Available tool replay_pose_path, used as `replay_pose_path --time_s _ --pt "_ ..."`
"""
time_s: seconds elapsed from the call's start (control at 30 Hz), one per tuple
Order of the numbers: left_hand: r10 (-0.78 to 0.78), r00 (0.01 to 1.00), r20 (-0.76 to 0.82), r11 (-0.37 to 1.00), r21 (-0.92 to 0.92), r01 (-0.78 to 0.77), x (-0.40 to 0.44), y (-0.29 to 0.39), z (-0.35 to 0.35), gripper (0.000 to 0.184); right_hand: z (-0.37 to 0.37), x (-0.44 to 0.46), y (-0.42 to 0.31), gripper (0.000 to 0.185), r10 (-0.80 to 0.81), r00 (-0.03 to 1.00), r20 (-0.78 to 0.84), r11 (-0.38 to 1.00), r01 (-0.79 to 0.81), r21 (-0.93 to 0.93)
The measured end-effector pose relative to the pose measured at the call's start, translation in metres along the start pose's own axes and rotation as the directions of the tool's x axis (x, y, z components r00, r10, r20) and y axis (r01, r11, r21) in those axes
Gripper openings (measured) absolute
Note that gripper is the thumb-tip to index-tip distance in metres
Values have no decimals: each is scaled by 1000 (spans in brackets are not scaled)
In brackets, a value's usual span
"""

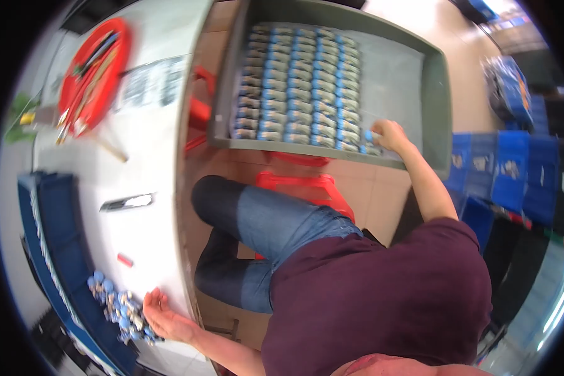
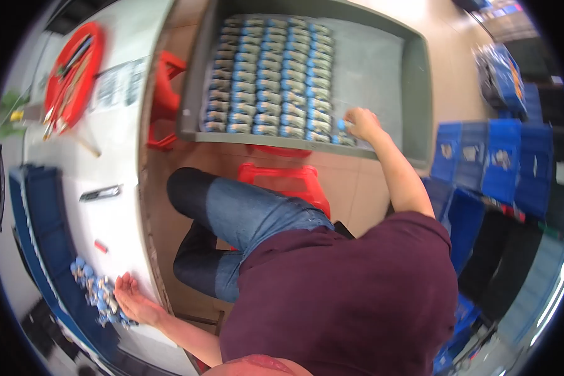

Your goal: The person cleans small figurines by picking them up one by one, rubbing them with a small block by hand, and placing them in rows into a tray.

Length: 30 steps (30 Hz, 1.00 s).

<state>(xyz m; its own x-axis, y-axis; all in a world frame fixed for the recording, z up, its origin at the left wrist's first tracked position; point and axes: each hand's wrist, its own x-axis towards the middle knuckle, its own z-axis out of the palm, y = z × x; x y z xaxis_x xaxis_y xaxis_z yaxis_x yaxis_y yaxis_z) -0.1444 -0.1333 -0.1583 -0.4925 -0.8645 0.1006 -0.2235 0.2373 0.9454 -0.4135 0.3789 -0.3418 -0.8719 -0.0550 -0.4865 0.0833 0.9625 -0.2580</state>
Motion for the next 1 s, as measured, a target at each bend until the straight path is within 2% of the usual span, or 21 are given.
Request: replay_pose_path --time_s 0.07,0.13,0.17,0.2,0.23,0.27,0.33,0.37,0.43,0.47,0.5,0.53,0.57,0.6,0.63,0.67,0.7,0.73,0.87,1.0 --pt "15 1000 -26 1000 -12 -15 -3 1 4 32 15 9 17 29 -150 988 -42 988 151 20" --pt "19 999 29 992 -129 -15 -2 0 2 29 18 18 19 30 -134 986 97 990 137 -22" --pt "0 999 -41 991 -130 -5 -4 5 9 29 16 14 19 31 -181 982 50 983 180 21" --pt "13 1000 6 985 -174 -12 -4 6 7 27 17 16 23 34 -195 980 38 979 192 65" --pt "-25 1000 -7 985 -172 24 -4 10 8 26 22 25 36 39 -144 987 76 988 139 60" --pt "0 999 39 982 -191 7 -4 10 5 25 15 25 30 42 -142 983 120 985 129 113" --pt "-18 999 43 975 -222 27 -4 14 5 23 -7 13 6 41 -63 954 295 982 6 191" --pt "-8 1000 -3 971 -238 7 -5 16 3 23 -13 12 -8 41 -103 955 279 982 53 179" --pt "105 994 38 958 -272 -90 -10 27 -5 20 -22 3 -26 40 -118 993 30 965 122 -231" --pt "221 974 -54 937 -266 -227 -13 35 -14 18 -27 6 -38 40 -140 990 20 958 141 -250" --pt "328 934 -140 903 -242 -354 -16 49 -26 17 -32 9 -49 40 -259 949 -181 956 225 -186" --pt "491 838 -239 823 -187 -536 -19 68 -41 20 -36 8 -59 40 -350 857 -379 937 322 -137" --pt "633 713 -303 730 -76 -680 -27 92 -60 26 -44 2 -79 40 -369 849 -377 929 332 -162" --pt "722 587 -366 645 49 -763 -40 112 -81 33 -55 -6 -110 38 -370 812 -452 910 415 0" --pt "759 436 -484 512 30 -858 -54 130 -97 37 -65 -13 -142 37 -358 774 -522 853 499 156" --pt "612 158 -775 334 73 -940 -58 154 -99 31 -70 -19 -169 37 -382 765 -519 849 512 131" --pt "808 138 -573 374 319 -871 -71 173 -108 28 -73 -25 -195 34 -470 675 -569 752 643 142" --pt "930 181 -321 338 547 -766 -83 186 -116 31 -75 -34 -221 32 -543 574 -613 637 757 146" --pt "908 196 -370 367 476 -799 -97 195 -115 26 -66 -79 -322 28 -721 281 -633 296 951 86" --pt "861 242 -448 465 501 -730 -118 183 -121 25 -44 -124 -393 26 -851 -22 -525 -50 998 40"
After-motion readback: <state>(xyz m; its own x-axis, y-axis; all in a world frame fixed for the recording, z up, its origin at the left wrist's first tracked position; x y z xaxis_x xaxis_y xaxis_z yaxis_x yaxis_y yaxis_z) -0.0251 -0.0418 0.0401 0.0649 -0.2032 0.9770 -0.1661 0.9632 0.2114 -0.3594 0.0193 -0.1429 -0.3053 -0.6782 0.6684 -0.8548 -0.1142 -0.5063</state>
